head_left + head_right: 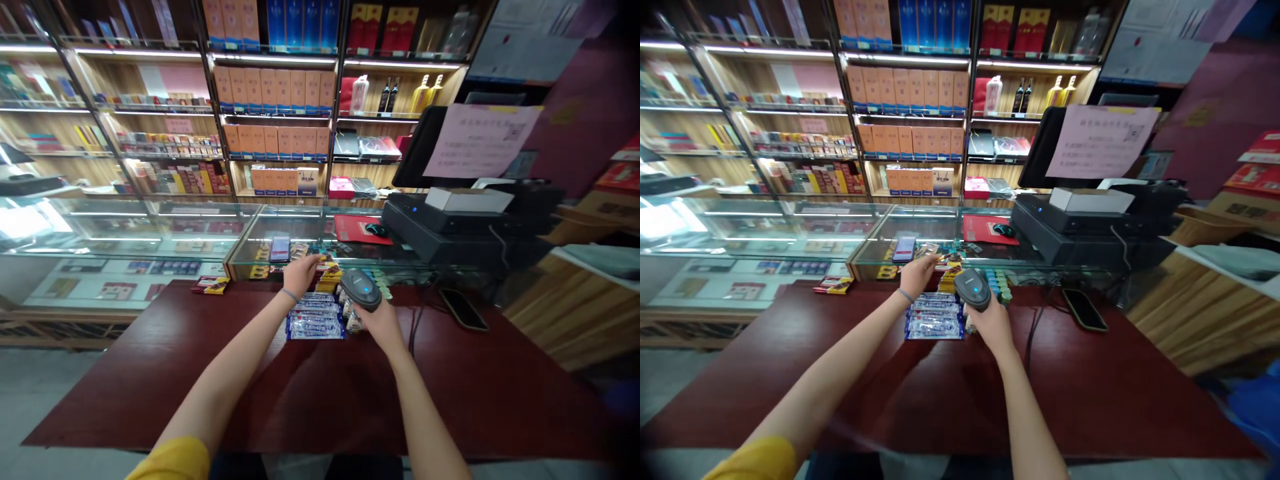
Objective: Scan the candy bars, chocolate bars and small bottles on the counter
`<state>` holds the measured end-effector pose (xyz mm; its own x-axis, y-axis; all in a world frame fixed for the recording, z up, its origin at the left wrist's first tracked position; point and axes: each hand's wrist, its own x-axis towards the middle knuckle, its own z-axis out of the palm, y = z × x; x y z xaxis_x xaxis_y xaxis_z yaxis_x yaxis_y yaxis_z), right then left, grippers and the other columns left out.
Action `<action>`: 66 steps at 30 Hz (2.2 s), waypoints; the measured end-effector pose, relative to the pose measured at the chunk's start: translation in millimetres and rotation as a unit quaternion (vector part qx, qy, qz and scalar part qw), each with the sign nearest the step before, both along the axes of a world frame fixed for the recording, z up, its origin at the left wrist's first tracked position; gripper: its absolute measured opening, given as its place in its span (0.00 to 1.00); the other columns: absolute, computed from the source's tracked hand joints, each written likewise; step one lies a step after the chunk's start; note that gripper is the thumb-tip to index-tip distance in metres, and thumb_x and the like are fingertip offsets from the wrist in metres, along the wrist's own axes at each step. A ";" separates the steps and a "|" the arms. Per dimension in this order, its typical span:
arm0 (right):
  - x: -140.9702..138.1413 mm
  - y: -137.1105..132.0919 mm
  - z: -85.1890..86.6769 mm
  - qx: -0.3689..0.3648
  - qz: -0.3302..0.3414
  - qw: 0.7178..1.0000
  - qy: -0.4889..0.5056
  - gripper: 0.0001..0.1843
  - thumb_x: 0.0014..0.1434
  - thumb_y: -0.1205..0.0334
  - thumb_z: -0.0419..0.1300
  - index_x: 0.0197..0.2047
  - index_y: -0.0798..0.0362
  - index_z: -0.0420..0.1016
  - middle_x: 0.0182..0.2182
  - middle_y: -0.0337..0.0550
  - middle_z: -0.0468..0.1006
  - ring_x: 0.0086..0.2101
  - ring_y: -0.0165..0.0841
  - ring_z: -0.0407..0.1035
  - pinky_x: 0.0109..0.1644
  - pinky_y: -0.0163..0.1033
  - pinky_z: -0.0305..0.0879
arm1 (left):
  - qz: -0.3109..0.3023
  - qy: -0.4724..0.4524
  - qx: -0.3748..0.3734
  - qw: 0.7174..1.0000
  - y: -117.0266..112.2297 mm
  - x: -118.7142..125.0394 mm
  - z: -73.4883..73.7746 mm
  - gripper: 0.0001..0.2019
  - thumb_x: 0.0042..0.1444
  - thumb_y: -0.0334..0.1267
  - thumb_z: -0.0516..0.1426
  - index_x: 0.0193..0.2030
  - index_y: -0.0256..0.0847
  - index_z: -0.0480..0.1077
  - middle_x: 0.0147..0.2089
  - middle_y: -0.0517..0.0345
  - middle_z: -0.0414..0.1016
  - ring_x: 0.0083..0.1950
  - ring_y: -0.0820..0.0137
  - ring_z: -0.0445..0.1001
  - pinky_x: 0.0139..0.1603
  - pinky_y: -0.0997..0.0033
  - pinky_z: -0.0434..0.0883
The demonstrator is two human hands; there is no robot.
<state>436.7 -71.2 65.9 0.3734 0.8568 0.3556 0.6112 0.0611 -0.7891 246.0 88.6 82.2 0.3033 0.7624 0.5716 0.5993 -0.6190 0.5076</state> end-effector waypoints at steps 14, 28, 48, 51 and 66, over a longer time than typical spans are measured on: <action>26.6 -8.9 2.7 0.003 -0.030 0.999 0.035 0.26 0.53 0.50 0.63 0.53 0.54 0.76 0.36 0.52 0.85 0.42 0.48 0.79 0.38 0.42 0.74 | -0.097 0.208 0.107 0.967 0.1 42.4 -32.3 0.20 0.65 0.37 0.54 0.63 0.48 0.68 0.63 0.49 0.72 0.65 0.56 0.68 0.65 0.52 0.61; -27.3 7.9 1.4 -0.015 0.030 0.999 0.016 0.20 0.52 0.49 0.62 0.42 0.53 0.80 0.32 0.49 0.84 0.37 0.47 0.79 0.33 0.41 0.73 | 0.070 0.047 0.106 0.991 -5.4 -119.8 -60.0 0.14 0.66 0.38 0.52 0.56 0.43 0.71 0.50 0.47 0.75 0.54 0.59 0.72 0.57 0.57 0.70; -98.9 47.9 -40.4 -0.061 0.219 0.968 0.104 0.22 0.53 0.54 0.65 0.50 0.53 0.78 0.44 0.49 0.84 0.44 0.46 0.78 0.52 0.51 0.73 | 0.223 0.037 -0.079 0.971 34.0 -245.4 -130.3 0.24 0.58 0.44 0.58 0.60 0.38 0.69 0.67 0.32 0.63 0.72 0.44 0.55 0.71 0.35 0.46; -97.3 46.0 -44.7 -0.076 0.205 0.972 0.084 0.21 0.53 0.54 0.65 0.49 0.53 0.78 0.42 0.50 0.85 0.44 0.48 0.78 0.51 0.52 0.74 | 0.213 0.019 -0.081 0.973 30.9 -245.3 -127.1 0.20 0.59 0.38 0.56 0.58 0.37 0.70 0.62 0.34 0.69 0.68 0.48 0.62 0.71 0.40 0.51; -85.4 37.8 -62.4 -0.030 0.190 0.980 0.054 0.19 0.55 0.54 0.65 0.48 0.54 0.77 0.43 0.53 0.84 0.44 0.46 0.79 0.51 0.48 0.73 | 0.243 -0.454 -0.122 0.848 -2.6 -177.8 -87.7 0.15 0.65 0.50 0.53 0.47 0.43 0.74 0.46 0.51 0.79 0.50 0.62 0.77 0.55 0.62 0.72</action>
<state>351.4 -33.5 3.5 0.0566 0.9595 0.2759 0.4666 0.2188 -0.8569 68.2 86.0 -5.5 -0.5626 0.8002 0.2079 0.0462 -0.2206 0.9743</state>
